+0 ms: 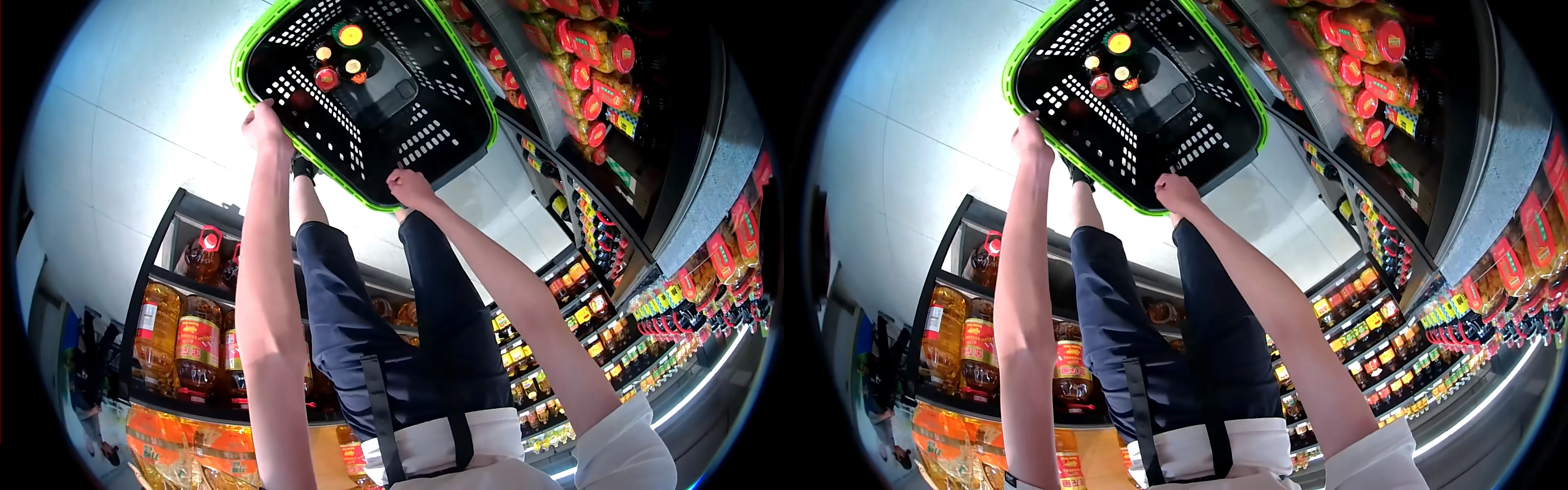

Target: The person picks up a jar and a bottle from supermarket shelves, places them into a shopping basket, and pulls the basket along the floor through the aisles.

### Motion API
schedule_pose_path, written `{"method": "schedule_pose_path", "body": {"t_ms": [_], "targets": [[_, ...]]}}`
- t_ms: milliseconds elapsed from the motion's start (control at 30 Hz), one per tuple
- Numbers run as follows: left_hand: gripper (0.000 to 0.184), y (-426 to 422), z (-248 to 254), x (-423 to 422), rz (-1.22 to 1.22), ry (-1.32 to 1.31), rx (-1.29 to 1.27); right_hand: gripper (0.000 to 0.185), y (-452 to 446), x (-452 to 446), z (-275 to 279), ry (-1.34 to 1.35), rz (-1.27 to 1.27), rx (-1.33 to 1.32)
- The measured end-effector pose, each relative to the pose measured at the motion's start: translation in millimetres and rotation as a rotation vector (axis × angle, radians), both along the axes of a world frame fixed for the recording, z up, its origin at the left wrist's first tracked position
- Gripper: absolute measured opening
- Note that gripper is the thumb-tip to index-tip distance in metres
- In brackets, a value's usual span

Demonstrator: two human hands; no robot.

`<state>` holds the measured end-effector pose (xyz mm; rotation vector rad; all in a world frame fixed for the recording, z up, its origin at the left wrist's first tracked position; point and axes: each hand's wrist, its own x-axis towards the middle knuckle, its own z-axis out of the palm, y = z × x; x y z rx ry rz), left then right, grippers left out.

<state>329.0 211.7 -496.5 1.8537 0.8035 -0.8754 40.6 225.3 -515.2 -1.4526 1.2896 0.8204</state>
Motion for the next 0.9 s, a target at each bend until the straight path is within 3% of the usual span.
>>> {"method": "schedule_pose_path", "body": {"t_ms": [133,267,367,467,533,700,900], "targets": [[0.033,-5.7,12.5,-5.6,0.033,0.027,0.052,0.016,-3.4,-26.7,-4.5,-0.085,-0.169,-0.006],[0.035,9.3,-4.6,-18.2,-0.132,-0.159,0.096,0.015,-9.6,-24.3,1.0,-0.110,-0.153,-0.054],[0.036,6.3,4.3,-15.4,-0.051,-0.045,0.034,0.014,-15.4,-25.6,4.2,-0.092,-0.117,-0.095],[0.041,15.6,1.1,-7.0,-0.023,-0.003,0.004,0.013,-14.6,-31.8,3.2,-0.128,-0.249,-0.097],[0.031,41.5,-33.8,4.3,-0.071,-0.004,-0.014,0.014,-15.3,-37.5,5.9,-0.112,-0.441,0.022],[0.021,51.7,-33.5,1.5,-0.051,0.069,-0.080,0.012,-4.8,-51.4,13.4,-0.136,-0.294,-0.083],[0.027,59.4,-34.8,-12.4,-0.054,0.093,-0.134,0.010,8.2,-42.1,7.9,-0.145,-0.122,-0.237]]}}
